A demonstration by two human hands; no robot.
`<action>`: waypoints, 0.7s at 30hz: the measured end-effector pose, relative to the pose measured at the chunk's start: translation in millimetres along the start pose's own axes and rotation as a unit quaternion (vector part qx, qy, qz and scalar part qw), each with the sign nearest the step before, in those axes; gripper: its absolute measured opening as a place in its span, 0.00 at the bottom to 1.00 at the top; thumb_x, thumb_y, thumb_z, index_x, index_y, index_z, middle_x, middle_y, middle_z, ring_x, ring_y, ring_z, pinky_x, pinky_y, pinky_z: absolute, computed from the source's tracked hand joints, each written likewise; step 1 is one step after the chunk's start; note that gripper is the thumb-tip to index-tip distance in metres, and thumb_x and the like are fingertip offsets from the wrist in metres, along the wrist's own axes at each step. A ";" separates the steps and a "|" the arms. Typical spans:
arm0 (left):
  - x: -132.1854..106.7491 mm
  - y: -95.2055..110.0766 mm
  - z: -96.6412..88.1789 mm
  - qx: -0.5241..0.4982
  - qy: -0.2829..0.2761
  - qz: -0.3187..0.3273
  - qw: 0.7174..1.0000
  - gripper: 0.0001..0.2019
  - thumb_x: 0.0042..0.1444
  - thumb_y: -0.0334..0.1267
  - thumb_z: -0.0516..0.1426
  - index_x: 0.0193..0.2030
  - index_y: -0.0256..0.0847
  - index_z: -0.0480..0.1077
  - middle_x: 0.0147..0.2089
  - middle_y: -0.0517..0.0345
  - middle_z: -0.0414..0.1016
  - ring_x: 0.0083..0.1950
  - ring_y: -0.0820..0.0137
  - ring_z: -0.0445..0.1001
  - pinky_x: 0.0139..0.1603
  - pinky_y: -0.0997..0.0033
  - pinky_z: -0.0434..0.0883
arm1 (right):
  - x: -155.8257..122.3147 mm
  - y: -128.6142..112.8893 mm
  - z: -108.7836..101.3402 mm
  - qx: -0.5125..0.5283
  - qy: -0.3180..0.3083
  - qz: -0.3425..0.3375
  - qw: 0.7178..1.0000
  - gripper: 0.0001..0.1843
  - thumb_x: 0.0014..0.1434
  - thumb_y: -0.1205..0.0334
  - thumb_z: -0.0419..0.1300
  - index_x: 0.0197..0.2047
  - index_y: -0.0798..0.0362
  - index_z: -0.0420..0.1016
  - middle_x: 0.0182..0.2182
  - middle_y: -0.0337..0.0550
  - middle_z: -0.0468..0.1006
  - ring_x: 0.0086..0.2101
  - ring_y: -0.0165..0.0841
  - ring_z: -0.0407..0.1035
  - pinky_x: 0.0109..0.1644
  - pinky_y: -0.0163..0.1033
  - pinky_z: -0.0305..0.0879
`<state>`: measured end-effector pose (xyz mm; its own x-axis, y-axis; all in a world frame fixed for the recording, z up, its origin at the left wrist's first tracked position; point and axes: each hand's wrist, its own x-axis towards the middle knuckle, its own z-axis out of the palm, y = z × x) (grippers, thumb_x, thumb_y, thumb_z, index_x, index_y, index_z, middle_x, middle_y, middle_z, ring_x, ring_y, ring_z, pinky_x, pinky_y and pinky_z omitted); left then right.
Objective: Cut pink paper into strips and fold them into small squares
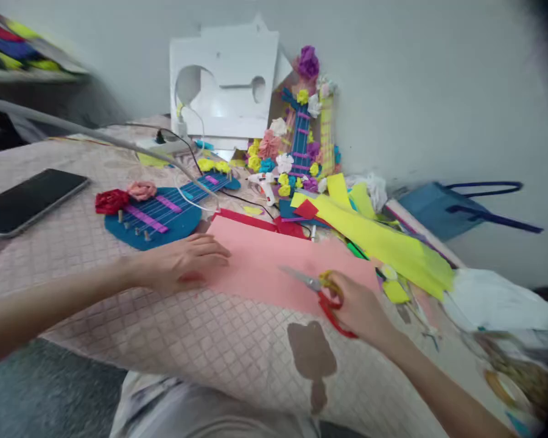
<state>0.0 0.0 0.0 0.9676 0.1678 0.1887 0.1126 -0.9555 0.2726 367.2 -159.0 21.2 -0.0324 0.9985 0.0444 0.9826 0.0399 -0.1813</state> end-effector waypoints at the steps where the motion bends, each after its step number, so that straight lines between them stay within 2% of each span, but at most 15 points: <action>1: -3.6 4.9 -1.0 0.000 -0.006 -0.007 1.000 0.18 0.59 0.35 0.53 0.56 0.43 0.62 0.57 0.51 0.66 0.58 0.61 0.63 0.59 0.60 0.56 | 12.1 14.5 -2.6 -0.013 0.025 0.018 0.999 0.13 0.55 0.56 0.57 0.45 0.49 0.67 0.39 0.41 0.78 0.36 0.35 0.74 0.36 0.35 0.65; 4: -12.2 17.6 -3.3 0.006 -0.019 -0.025 0.999 0.14 0.58 0.31 0.52 0.51 0.43 0.66 0.52 0.52 0.69 0.53 0.62 0.66 0.55 0.62 0.59 | 46.0 54.4 -7.6 -0.072 0.081 0.065 0.992 0.14 0.55 0.54 0.57 0.43 0.51 0.68 0.42 0.47 0.78 0.40 0.40 0.73 0.39 0.38 0.65; 6: -14.8 23.0 -3.5 0.016 -0.025 -0.036 0.999 0.14 0.58 0.29 0.51 0.49 0.43 0.67 0.50 0.53 0.71 0.50 0.63 0.67 0.53 0.63 0.60 | 65.5 73.9 -6.4 -0.082 0.089 0.082 0.989 0.16 0.56 0.54 0.56 0.45 0.54 0.69 0.41 0.51 0.78 0.39 0.42 0.73 0.38 0.39 0.64; 8: -15.1 25.6 -2.9 0.027 -0.027 -0.042 0.998 0.13 0.60 0.28 0.49 0.48 0.43 0.67 0.48 0.53 0.72 0.47 0.65 0.69 0.51 0.64 0.60 | 80.9 86.1 -1.8 -0.084 0.080 0.086 0.989 0.15 0.57 0.55 0.55 0.44 0.54 0.70 0.38 0.51 0.79 0.37 0.41 0.74 0.36 0.38 0.63; 11: -14.1 25.9 -1.3 0.040 -0.020 -0.042 0.998 0.12 0.62 0.28 0.47 0.46 0.41 0.68 0.45 0.54 0.73 0.43 0.67 0.70 0.48 0.65 0.60 | 93.8 92.2 7.7 -0.082 0.057 0.081 0.992 0.13 0.58 0.56 0.55 0.43 0.53 0.71 0.35 0.49 0.80 0.33 0.39 0.74 0.32 0.36 0.61; 15: -12.8 27.3 1.4 0.054 -0.004 -0.042 0.998 0.11 0.63 0.28 0.47 0.45 0.40 0.69 0.43 0.54 0.73 0.41 0.67 0.70 0.46 0.65 0.60 | 95.0 91.0 14.4 -0.084 0.036 0.069 0.993 0.13 0.58 0.56 0.55 0.42 0.53 0.71 0.35 0.49 0.80 0.32 0.39 0.73 0.31 0.35 0.59; 18: -5.6 34.6 5.1 0.058 0.004 -0.044 0.997 0.13 0.63 0.26 0.46 0.46 0.40 0.68 0.44 0.53 0.73 0.42 0.66 0.69 0.45 0.65 0.61 | 91.3 94.8 9.3 -0.091 0.034 0.076 0.992 0.14 0.58 0.55 0.55 0.43 0.53 0.71 0.35 0.50 0.80 0.33 0.39 0.73 0.31 0.35 0.59; 21: 12.3 45.3 11.3 0.061 -0.003 -0.040 0.997 0.13 0.64 0.26 0.44 0.47 0.40 0.67 0.45 0.52 0.73 0.45 0.66 0.69 0.47 0.64 0.61 | 88.3 106.8 -2.7 -0.098 0.042 0.095 0.990 0.15 0.58 0.53 0.54 0.43 0.53 0.71 0.36 0.51 0.79 0.34 0.41 0.73 0.31 0.36 0.60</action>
<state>19.5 -43.9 4.0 0.9558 0.2432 0.1655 0.2153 -0.9617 0.1697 469.8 -66.7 8.4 0.1640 0.9802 0.1111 0.9863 -0.1650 0.0000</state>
